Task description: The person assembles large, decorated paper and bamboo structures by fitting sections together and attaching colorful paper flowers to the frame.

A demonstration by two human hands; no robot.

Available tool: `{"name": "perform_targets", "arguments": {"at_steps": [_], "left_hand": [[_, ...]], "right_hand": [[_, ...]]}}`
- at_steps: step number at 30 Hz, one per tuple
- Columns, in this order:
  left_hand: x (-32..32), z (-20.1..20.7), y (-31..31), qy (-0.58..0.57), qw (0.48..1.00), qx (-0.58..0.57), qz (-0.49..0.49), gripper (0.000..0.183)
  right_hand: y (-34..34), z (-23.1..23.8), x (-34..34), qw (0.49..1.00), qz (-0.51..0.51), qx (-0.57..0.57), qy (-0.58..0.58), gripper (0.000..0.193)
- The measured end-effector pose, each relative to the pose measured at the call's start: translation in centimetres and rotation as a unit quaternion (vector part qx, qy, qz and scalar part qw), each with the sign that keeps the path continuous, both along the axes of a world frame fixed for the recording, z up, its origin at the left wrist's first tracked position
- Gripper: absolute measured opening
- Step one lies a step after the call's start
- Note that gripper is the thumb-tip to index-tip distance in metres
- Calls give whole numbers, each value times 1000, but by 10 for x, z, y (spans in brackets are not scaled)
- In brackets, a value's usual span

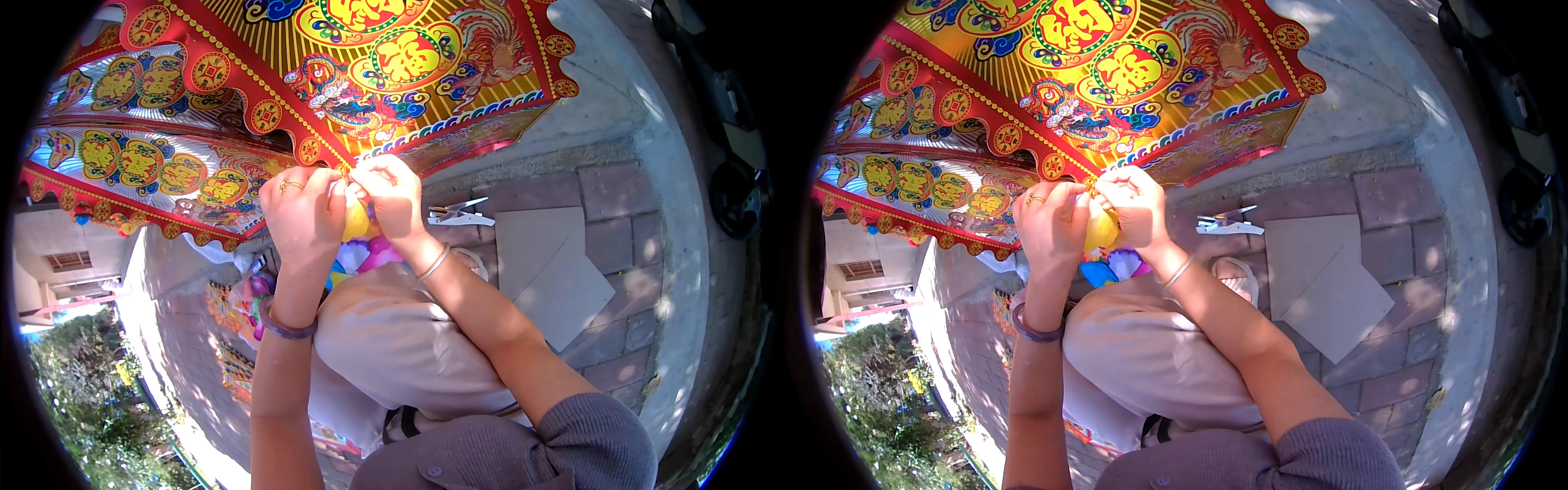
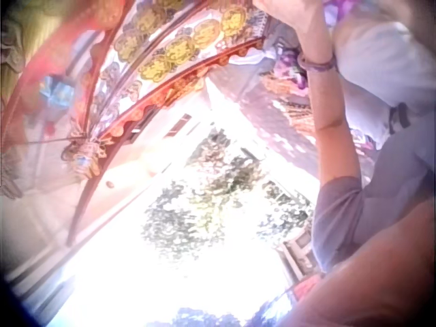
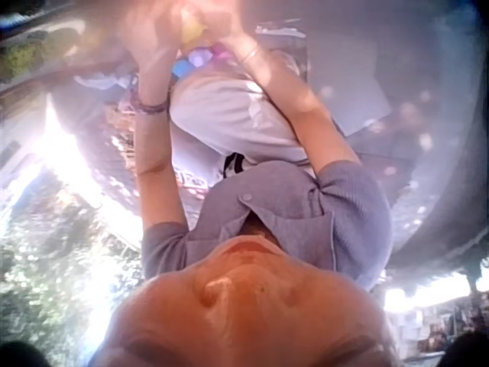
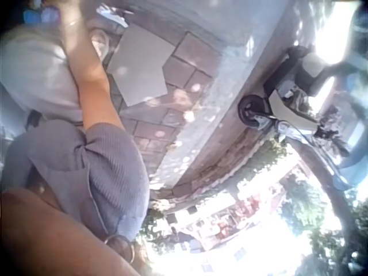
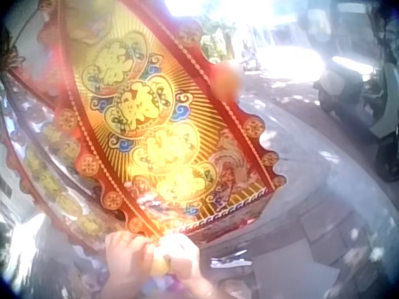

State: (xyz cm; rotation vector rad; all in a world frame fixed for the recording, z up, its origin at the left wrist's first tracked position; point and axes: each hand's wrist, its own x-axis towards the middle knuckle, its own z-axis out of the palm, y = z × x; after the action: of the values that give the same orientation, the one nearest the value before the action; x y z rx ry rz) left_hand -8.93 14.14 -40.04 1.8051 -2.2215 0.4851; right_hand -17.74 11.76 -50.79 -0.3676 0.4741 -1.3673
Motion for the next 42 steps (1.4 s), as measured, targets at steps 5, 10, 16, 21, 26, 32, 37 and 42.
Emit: {"name": "perform_targets", "arguments": {"at_steps": [5,10,16,21,26,32,37,42], "left_hand": [[3,-3,-1,59,998,0,-2,21],[5,-8,-2,60,998,-6,0,21],[8,-10,-1,91,995,14,32,21],[6,-10,1,108,993,20,41,18],[5,-7,2,161,985,50,38,18],[7,-10,2,182,981,63,34,17],[10,-15,1,220,973,54,41,19],[9,-13,1,238,968,64,44,17]], "right_hand": [[-6,-5,4,941,-156,-169,248,11],[-13,-8,-2,854,-226,-287,369,15],[-7,2,-4,946,-129,-148,259,16],[-12,-5,-8,882,-179,-248,359,10],[-12,-2,-12,831,-193,-284,437,11],[-18,-4,-9,804,-226,-320,446,14],[-19,-4,-9,804,-219,-330,444,13],[-20,-3,-8,808,-220,-325,439,13]]}}
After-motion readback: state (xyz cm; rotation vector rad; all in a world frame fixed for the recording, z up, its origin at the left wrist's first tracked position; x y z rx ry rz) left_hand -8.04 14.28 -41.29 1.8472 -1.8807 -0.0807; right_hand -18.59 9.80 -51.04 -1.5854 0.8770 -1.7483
